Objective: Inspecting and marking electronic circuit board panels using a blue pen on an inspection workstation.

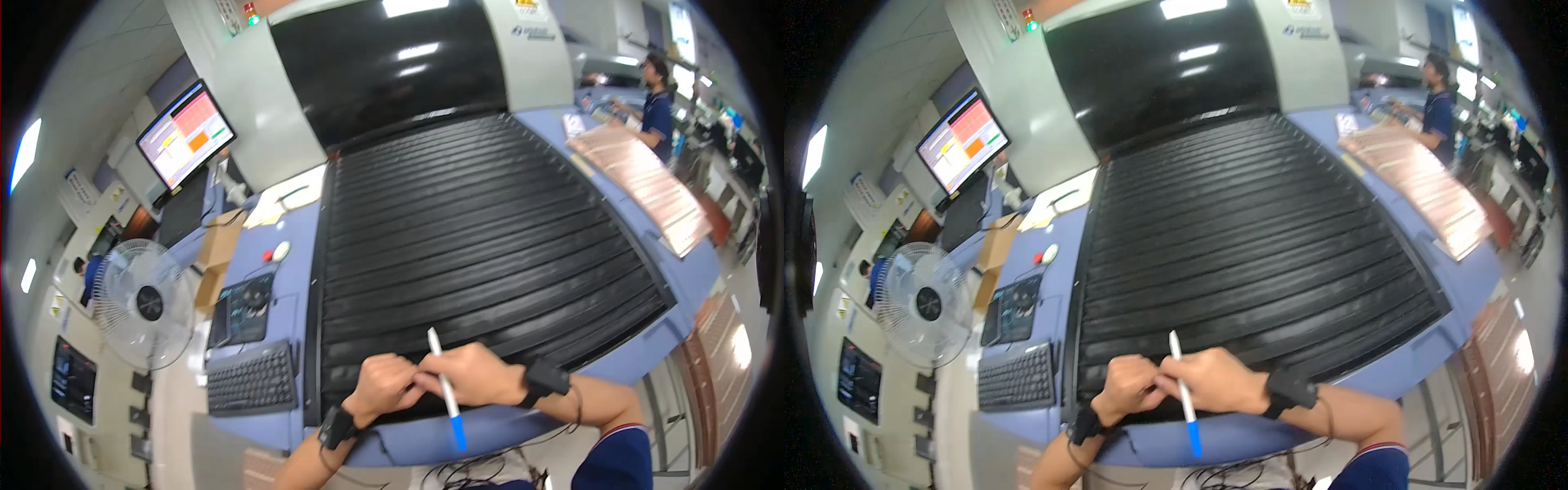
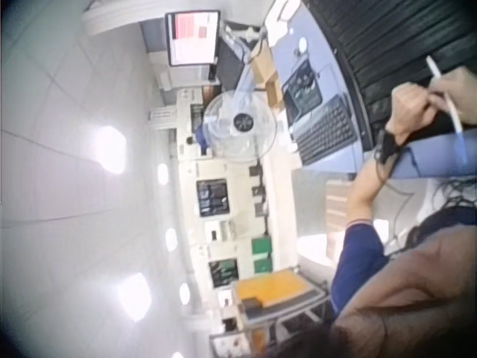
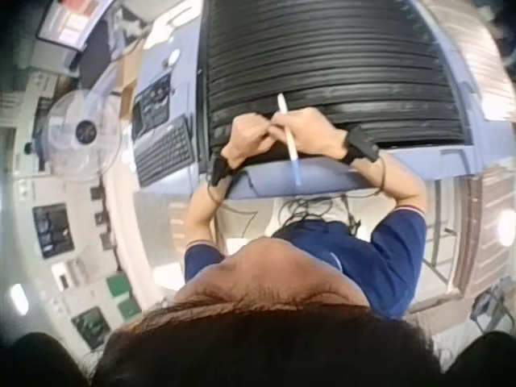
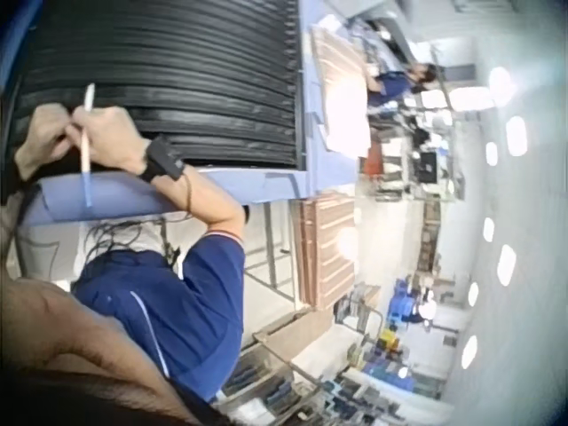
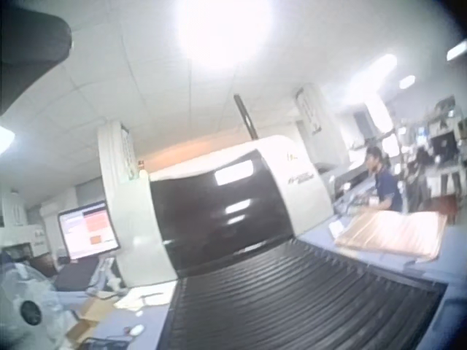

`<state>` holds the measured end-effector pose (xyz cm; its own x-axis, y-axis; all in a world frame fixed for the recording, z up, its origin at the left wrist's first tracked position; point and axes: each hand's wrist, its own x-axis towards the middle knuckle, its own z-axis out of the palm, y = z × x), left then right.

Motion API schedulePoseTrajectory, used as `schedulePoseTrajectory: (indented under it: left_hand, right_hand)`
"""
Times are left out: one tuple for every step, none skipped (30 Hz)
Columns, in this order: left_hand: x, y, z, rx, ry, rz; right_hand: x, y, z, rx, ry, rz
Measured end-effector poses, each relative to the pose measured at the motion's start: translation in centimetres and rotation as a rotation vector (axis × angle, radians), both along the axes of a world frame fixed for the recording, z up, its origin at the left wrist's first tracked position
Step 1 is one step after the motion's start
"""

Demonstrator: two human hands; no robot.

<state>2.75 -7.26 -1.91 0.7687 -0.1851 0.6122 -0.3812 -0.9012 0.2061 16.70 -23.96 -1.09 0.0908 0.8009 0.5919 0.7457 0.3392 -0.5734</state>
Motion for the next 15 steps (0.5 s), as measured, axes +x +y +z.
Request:
schedulePoseTrajectory:
  left_hand:
    - [0.09, -0.39, 0.59, -0.036, -0.034, -0.007]
    - [-0.06, -0.49, 0.32, -0.036, -0.027, 0.017]
    - [-0.12, -0.39, 0.05, -0.037, -0.025, 0.036]
    - [-0.26, -0.14, 0.17, -0.041, -0.023, 0.041]
    - [-0.03, -0.36, 0.18, -0.047, -0.011, 0.026]
    - [0.06, -0.46, 0.3, -0.044, -0.012, 0.029]
    - [0.13, -0.55, 0.39, -0.042, -0.015, 0.032]
    - [0.03, -0.65, 0.44, -0.046, -0.019, 0.036]
    - [0.06, -0.58, 0.4, -0.048, -0.035, 0.026]
    - [0.06, -0.66, 0.49, -0.042, -0.028, 0.028]
    - [-0.11, -0.63, 0.6, -0.033, -0.021, 0.034]
    - [-0.17, -0.6, 0.57, -0.04, -0.02, 0.027]
    - [-0.18, -0.6, 0.52, -0.034, -0.015, 0.028]
    - [-0.3, -0.58, 0.49, -0.026, -0.009, 0.033]
    - [-0.32, -0.59, 0.44, -0.028, -0.009, 0.032]
  right_hand:
    - [-0.13, -0.07, 0.13, -0.005, -0.008, 0.001]
    - [-0.11, -0.11, 0.23, -0.022, 0.013, 0.006]
    - [-0.05, -0.25, 0.66, -0.06, -0.017, 0.014]
    - [-0.08, 0.26, 0.52, -0.031, -0.036, 0.021]
    - [0.12, 0.07, 0.44, -0.014, -0.064, 0.014]
    - [0.2, -0.02, 0.36, -0.017, -0.064, 0.019]
    - [0.18, -0.03, 0.26, -0.022, -0.066, 0.024]
    - [0.09, 0.09, 0.01, 0.003, -0.071, 0.033]
    - [0.02, 0.1, -0.01, 0.006, -0.073, 0.031]
    - [0.02, 0.03, -0.02, -0.002, -0.069, 0.031]
    - [-0.1, 0.1, -0.05, -0.006, -0.065, 0.035]
    - [-0.19, 0.04, -0.02, -0.013, -0.064, 0.029]
    - [-0.24, -0.05, 0.03, -0.036, -0.052, 0.035]
    - [-0.35, -0.06, 0.07, -0.057, -0.04, 0.045]
    - [-0.41, -0.09, 0.09, -0.06, -0.039, 0.044]
